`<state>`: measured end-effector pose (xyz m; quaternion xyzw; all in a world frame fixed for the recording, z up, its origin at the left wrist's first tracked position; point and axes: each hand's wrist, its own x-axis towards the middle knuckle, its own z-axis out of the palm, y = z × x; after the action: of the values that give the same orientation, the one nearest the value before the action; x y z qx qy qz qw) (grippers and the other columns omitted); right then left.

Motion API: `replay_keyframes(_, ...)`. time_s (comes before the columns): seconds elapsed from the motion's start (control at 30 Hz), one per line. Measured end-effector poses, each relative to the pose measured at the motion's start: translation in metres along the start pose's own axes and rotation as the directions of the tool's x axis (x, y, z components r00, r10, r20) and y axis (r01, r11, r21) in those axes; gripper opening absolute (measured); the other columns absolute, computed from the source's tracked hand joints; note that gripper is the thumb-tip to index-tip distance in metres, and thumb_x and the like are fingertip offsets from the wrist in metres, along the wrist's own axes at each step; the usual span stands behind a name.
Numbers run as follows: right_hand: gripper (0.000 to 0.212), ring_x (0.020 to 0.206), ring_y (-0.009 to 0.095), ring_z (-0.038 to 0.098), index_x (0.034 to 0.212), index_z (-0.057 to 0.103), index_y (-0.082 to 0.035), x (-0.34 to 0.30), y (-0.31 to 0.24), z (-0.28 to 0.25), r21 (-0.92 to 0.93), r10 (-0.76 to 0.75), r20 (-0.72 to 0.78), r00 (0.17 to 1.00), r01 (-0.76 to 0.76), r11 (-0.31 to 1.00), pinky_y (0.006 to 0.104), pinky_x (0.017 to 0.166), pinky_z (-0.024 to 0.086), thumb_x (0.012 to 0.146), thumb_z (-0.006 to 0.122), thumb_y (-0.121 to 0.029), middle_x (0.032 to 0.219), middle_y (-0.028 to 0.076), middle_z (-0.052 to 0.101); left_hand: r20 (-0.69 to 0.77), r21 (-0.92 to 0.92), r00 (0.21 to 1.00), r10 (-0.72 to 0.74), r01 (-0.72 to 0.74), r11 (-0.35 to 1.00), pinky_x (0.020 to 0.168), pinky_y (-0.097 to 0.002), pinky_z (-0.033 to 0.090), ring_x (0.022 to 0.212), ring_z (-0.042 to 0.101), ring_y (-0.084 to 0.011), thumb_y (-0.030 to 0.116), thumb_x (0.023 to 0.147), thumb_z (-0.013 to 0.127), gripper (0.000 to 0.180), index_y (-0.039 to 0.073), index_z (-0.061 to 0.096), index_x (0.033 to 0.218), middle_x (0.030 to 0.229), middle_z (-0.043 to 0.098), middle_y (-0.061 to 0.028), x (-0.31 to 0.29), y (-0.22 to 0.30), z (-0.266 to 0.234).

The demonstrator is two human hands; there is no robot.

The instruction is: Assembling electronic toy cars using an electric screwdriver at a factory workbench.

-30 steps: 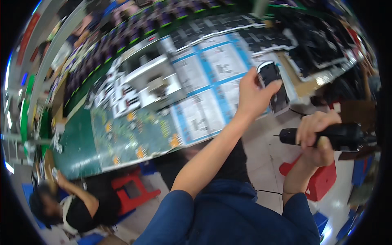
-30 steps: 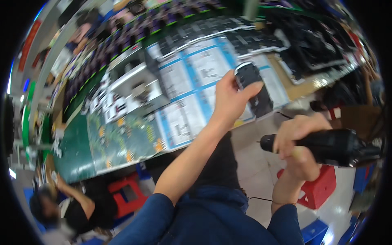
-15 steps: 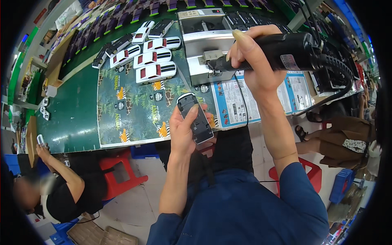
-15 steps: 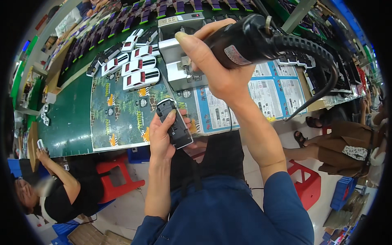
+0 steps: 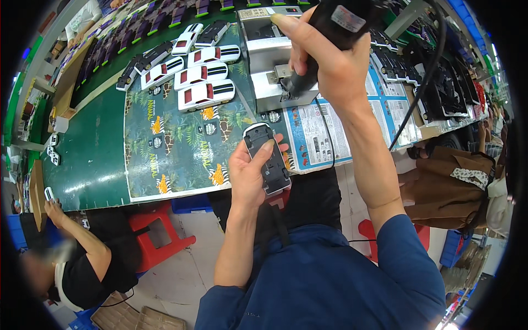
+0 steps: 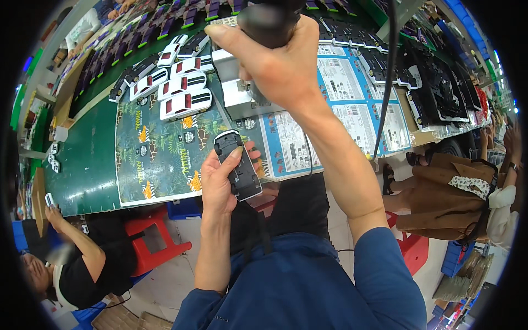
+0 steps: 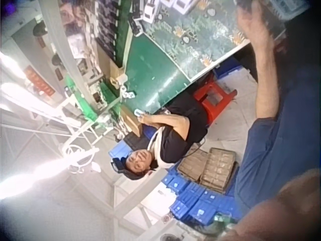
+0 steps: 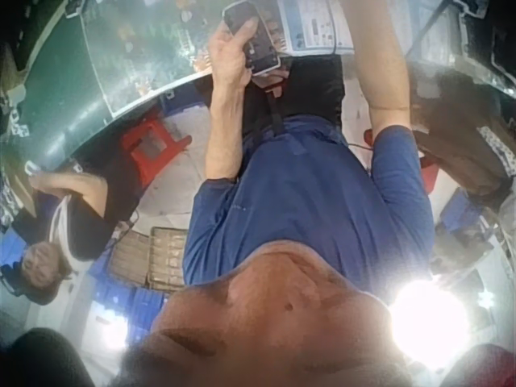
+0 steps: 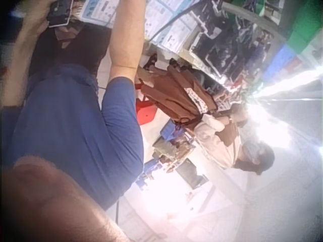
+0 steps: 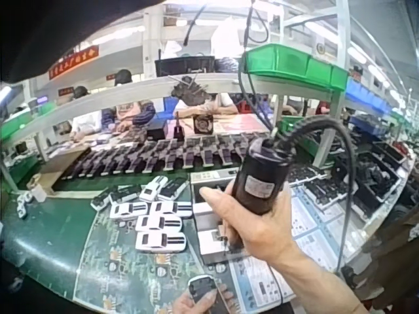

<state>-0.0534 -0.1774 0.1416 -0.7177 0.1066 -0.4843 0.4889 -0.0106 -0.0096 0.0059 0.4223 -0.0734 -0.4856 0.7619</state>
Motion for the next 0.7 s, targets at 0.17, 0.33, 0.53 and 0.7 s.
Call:
replay_keyframes(0.17, 0.017, 0.043, 0.009, 0.051, 0.079, 0.064, -0.002, -0.032, -0.001, -0.015, 0.352, 0.150, -0.058, 0.987, -0.120, 0.928, 0.0230, 0.046, 0.042, 0.084, 0.073, -0.015, 0.054, 0.003, 0.056, 0.029, 0.031, 0.999, 0.014, -0.015, 0.999, 0.078, -0.0352, 0.061, 0.091, 0.071, -0.0250, 0.008, 0.091, 0.065, 0.025, -0.003, 0.058, 0.113, 0.107, 0.068, -0.0198, 0.001, -0.004, 0.000)
replay_keyframes(0.33, 0.010, 0.050, 0.015, 0.047, 0.090, 0.049, -0.003, -0.054, -0.030, -0.007, 0.473, 0.032, 0.038, 0.999, -0.046, 0.880, 0.0309, 0.055, 0.046, 0.095, 0.047, -0.012, 0.063, 0.004, 0.046, 0.031, 0.072, 0.999, 0.027, -0.029, 0.997, 0.074, -0.0319, 0.060, 0.086, 0.071, -0.0202, 0.007, 0.091, 0.065, 0.025, -0.003, 0.060, 0.113, 0.104, 0.069, -0.0160, -0.003, 0.001, 0.002)
replay_keyframes(0.53, 0.015, 0.049, 0.010, 0.052, 0.091, 0.056, 0.000, -0.066, -0.016, 0.009, 0.538, 0.022, -0.016, 1.000, -0.010, 0.843, 0.0232, 0.050, 0.045, 0.087, 0.068, -0.008, 0.060, 0.005, 0.055, 0.041, 0.064, 0.999, 0.034, -0.036, 0.997, 0.057, -0.0267, 0.057, 0.073, 0.067, -0.0114, 0.008, 0.091, 0.066, 0.018, 0.001, 0.062, 0.108, 0.089, 0.069, -0.0069, -0.008, 0.001, 0.008)
replay_keyframes(0.7, 0.015, 0.047, 0.007, 0.051, 0.081, 0.058, -0.002, -0.071, -0.007, 0.016, 0.486, 0.073, -0.030, 0.997, -0.049, 0.873, 0.0213, 0.045, 0.041, 0.082, 0.073, -0.003, 0.061, 0.002, 0.056, 0.016, 0.059, 1.000, 0.014, -0.015, 0.998, 0.065, -0.0259, 0.057, 0.074, 0.067, -0.0104, 0.007, 0.092, 0.066, 0.018, 0.000, 0.063, 0.108, 0.091, 0.070, -0.0063, -0.009, 0.001, 0.007)
